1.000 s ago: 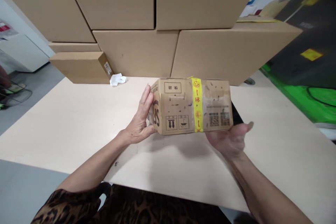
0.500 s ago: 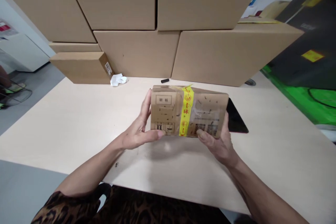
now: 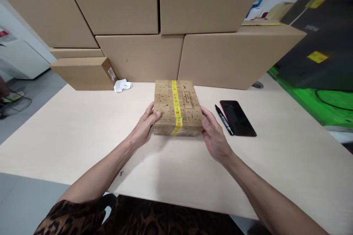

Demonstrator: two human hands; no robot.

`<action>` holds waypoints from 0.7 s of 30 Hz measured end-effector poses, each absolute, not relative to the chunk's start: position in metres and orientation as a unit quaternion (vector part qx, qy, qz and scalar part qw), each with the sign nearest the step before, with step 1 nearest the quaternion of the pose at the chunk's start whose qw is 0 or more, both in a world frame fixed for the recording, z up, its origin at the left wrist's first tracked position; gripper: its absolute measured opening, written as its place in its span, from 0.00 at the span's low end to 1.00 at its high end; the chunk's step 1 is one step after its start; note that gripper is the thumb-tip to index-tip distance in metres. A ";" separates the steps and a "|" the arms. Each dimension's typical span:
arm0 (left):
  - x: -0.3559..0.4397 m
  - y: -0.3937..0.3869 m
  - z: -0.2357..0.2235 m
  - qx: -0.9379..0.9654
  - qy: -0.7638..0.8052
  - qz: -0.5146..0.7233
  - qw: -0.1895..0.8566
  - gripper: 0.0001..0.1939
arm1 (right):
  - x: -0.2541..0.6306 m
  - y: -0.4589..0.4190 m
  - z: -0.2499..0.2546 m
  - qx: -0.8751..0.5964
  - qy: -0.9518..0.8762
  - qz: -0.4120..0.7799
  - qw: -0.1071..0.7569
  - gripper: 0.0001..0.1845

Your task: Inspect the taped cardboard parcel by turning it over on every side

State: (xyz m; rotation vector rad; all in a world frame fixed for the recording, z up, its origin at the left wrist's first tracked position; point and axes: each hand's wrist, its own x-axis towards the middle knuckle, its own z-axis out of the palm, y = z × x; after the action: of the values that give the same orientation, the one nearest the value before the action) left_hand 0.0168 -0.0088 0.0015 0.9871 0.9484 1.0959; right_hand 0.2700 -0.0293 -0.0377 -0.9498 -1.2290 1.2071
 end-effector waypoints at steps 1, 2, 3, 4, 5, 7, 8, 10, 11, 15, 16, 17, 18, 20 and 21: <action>0.017 -0.010 0.002 0.442 0.409 0.484 0.634 0.43 | 0.270 -0.030 -0.036 -0.399 -0.530 0.499 0.557 0.31; 0.017 -0.010 0.002 0.459 0.397 0.492 0.624 0.43 | 0.270 -0.031 -0.033 -0.393 -0.539 0.484 0.566 0.32; 0.017 -0.011 0.002 0.484 0.379 0.502 0.609 0.44 | 0.269 -0.032 -0.031 -0.384 -0.544 0.472 0.578 0.32; 0.015 -0.011 0.000 0.515 0.357 0.511 0.588 0.44 | 0.269 -0.032 -0.029 -0.372 -0.545 0.463 0.592 0.33; 0.013 -0.011 -0.002 0.552 0.338 0.517 0.561 0.45 | 0.270 -0.031 -0.028 -0.360 -0.543 0.456 0.606 0.33; 0.008 -0.010 -0.006 0.632 0.314 0.512 0.490 0.47 | 0.270 -0.029 -0.027 -0.352 -0.535 0.452 0.621 0.34; 0.006 -0.009 -0.008 0.670 0.307 0.506 0.448 0.48 | 0.270 -0.027 -0.028 -0.359 -0.530 0.452 0.621 0.35; 0.001 -0.009 -0.011 0.727 0.296 0.492 0.376 0.50 | 0.272 -0.022 -0.033 -0.380 -0.510 0.455 0.623 0.34; 0.000 -0.010 -0.012 0.743 0.289 0.489 0.353 0.52 | 0.272 -0.020 -0.035 -0.385 -0.496 0.461 0.627 0.32; 0.000 -0.012 -0.015 0.725 0.292 0.508 0.362 0.51 | 0.276 -0.017 -0.040 -0.364 -0.464 0.494 0.638 0.31; 0.001 -0.013 -0.016 0.702 0.305 0.519 0.380 0.49 | 0.276 -0.017 -0.039 -0.357 -0.468 0.500 0.636 0.31; 0.003 -0.013 -0.016 0.675 0.319 0.530 0.401 0.48 | 0.275 -0.019 -0.038 -0.351 -0.472 0.499 0.636 0.31; 0.005 -0.012 -0.015 0.645 0.329 0.543 0.425 0.47 | 0.275 -0.020 -0.036 -0.347 -0.477 0.492 0.640 0.31; 0.010 -0.011 -0.013 0.588 0.336 0.564 0.472 0.47 | 0.272 -0.023 -0.034 -0.352 -0.486 0.468 0.649 0.29; 0.012 -0.011 -0.012 0.570 0.334 0.569 0.490 0.46 | 0.270 -0.025 -0.033 -0.358 -0.491 0.456 0.651 0.28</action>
State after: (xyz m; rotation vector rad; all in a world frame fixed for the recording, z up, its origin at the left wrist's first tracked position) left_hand 0.0117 -0.0107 -0.0116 1.3840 0.8109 1.3829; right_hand 0.2704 -0.0248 -0.0332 -0.8131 -1.1152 1.0347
